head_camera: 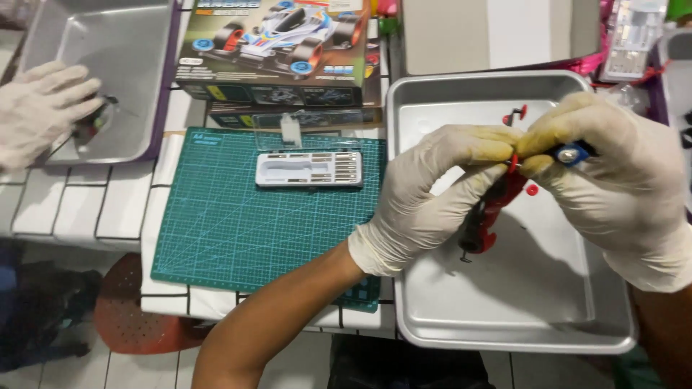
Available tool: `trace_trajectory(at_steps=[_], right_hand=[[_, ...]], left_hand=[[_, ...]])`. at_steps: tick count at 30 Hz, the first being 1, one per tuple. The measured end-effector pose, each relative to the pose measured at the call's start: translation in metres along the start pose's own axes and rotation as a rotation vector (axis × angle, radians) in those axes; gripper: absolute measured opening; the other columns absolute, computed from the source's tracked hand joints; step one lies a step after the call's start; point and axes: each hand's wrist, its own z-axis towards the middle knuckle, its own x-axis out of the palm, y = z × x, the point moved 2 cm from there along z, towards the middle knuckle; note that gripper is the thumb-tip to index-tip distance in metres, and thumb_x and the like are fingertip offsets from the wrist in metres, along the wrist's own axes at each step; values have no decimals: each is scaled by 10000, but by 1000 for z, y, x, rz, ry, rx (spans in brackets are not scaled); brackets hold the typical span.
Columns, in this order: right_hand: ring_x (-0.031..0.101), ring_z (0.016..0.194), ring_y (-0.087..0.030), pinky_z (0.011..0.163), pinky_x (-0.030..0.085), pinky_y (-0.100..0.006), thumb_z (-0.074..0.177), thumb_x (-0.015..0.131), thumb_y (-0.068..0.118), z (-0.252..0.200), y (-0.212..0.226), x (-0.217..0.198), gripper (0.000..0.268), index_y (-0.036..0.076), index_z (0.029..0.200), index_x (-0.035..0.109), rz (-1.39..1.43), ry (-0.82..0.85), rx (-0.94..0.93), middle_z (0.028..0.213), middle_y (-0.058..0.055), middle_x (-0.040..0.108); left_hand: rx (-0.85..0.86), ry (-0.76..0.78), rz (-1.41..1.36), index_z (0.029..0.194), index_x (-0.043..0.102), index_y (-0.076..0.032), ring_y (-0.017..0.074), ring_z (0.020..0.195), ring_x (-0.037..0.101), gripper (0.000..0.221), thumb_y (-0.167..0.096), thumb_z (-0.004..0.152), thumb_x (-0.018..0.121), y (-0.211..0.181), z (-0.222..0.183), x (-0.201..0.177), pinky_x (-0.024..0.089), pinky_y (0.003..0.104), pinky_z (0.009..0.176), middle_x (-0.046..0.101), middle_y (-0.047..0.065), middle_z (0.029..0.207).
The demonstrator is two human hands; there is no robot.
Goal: Assembling a red mini 4WD toy car by attaching small plastic components and rollers using a screwdriver.
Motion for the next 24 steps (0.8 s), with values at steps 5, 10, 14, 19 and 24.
trace_trajectory(at_steps=[5, 10, 14, 19, 24], right_hand=[[627, 918, -227, 849, 525, -311, 949, 678, 194, -22, -43, 0, 241, 2, 1078, 609, 88, 2, 124, 1039, -157, 626], [604, 969, -222, 869, 494, -289, 984, 670, 192, -32, -69, 0, 221, 4, 1094, 630, 136, -15, 210, 1094, -155, 592], [601, 845, -264, 764, 473, -344, 902, 668, 215, -25, -67, 2, 272, -43, 981, 640, 108, 26, 163, 939, -186, 651], [212, 429, -161, 485, 163, -332, 872, 560, 260, 12, -17, 11, 428, -24, 561, 490, 137, 122, 73, 481, -64, 287], [635, 824, -241, 720, 534, -320, 854, 729, 184, -23, -66, 2, 238, 41, 913, 547, 134, -29, 38, 929, -180, 662]], left_hand=[[7, -14, 27, 1245, 670, -105, 234, 1254, 718, 154, -125, 1093, 658, 9, -4, 2, 638, 327, 1149, 707, 90, 1304], [15, -4, 4, 1262, 668, -118, 226, 1300, 717, 163, -123, 1100, 670, 15, -6, 4, 622, 319, 1208, 717, 62, 1302], [2, 3, 3, 1269, 673, -146, 215, 1338, 710, 163, -138, 1106, 675, 16, -6, 3, 612, 333, 1250, 715, 27, 1328], [-5, 3, 16, 1241, 682, -147, 198, 1290, 709, 144, -140, 1097, 678, 16, -5, 2, 600, 328, 1236, 716, 13, 1301], [-31, -7, 22, 1235, 675, -144, 205, 1304, 695, 140, -135, 1097, 662, 10, -4, 4, 570, 330, 1256, 712, 35, 1297]])
